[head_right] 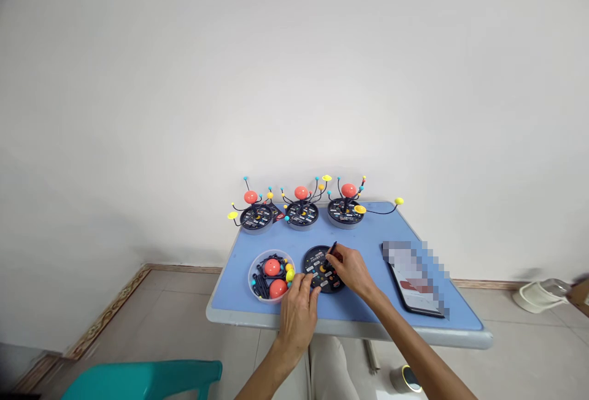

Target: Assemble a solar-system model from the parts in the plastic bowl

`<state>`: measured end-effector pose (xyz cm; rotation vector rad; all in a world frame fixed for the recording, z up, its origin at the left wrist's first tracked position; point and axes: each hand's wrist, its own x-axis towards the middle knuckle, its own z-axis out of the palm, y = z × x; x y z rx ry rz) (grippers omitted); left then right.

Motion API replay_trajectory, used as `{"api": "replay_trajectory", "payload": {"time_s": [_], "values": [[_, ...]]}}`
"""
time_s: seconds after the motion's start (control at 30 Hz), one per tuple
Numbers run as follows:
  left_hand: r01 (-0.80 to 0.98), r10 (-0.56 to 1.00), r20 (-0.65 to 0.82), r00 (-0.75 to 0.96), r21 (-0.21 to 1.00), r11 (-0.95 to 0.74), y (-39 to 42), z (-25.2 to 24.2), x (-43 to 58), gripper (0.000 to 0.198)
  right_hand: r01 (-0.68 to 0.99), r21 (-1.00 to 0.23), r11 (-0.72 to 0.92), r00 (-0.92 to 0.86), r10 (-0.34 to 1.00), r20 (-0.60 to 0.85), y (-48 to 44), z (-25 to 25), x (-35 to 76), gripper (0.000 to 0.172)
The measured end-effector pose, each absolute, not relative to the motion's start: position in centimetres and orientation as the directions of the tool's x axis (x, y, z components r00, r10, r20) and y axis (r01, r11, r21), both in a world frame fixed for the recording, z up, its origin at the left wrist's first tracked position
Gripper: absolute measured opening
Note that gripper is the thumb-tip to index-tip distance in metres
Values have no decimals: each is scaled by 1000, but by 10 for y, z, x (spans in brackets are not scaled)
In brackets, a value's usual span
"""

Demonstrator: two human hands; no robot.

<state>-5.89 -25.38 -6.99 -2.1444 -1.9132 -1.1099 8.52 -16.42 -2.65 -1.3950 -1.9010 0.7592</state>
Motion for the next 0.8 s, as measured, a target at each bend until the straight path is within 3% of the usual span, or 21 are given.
{"api": "replay_trajectory", "payload": {"time_s": [0.23,0.37,0.5,0.8], "values": [[894,856,514,-60,409,-183,-247,-78,-56,32,639,-719,272,-246,958,145,-165,-24,80,25],[906,883,459,-98,407,-111,-243,-85,-49,54,691,-656,304,-274,950,152,-166,-22,79,21],[905,910,394,-130,422,-54,-235,-87,-44,76,666,-681,304,-326,940,101,-164,-23,79,19],[905,903,422,-84,412,-109,-231,-87,-48,75,729,-601,328,-394,919,23,-154,-26,78,18]]}}
